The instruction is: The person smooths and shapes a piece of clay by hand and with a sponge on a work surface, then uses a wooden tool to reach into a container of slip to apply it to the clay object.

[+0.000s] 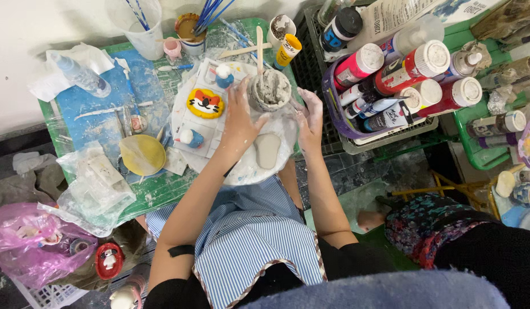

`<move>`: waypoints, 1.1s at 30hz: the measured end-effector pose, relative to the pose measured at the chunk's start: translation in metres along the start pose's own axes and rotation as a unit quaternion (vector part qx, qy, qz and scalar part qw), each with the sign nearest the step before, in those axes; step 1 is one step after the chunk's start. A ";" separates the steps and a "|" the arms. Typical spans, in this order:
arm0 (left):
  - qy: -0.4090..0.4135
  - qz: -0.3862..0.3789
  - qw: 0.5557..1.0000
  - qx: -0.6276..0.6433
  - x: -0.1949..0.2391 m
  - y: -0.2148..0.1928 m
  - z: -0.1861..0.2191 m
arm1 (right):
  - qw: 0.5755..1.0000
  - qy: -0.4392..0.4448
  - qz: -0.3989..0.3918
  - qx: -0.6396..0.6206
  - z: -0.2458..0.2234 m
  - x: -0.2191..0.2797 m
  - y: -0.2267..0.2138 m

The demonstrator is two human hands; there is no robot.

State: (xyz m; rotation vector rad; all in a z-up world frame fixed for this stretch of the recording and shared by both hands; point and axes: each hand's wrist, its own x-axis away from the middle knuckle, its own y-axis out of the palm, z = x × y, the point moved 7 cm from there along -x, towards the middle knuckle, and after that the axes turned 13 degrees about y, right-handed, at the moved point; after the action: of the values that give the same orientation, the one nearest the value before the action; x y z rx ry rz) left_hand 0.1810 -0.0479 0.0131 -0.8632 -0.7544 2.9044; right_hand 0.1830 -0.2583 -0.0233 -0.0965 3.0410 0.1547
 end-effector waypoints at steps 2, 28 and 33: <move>0.009 -0.002 1.000 -0.002 0.003 -0.008 0.005 | 1.000 0.020 0.002 0.002 0.001 0.000 -0.001; 0.000 0.016 1.000 0.014 0.020 -0.015 0.030 | 0.987 -0.056 -0.016 0.151 -0.049 0.036 0.072; 0.001 0.016 1.000 0.010 0.021 -0.016 0.031 | 0.996 -0.003 -0.041 0.078 -0.038 0.038 0.082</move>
State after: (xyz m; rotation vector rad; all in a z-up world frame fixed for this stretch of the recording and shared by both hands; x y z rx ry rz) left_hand 0.1458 -0.0443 0.0324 -0.8847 -0.7157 2.9327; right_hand 0.1361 -0.1832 0.0184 -0.2087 3.0224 -0.0888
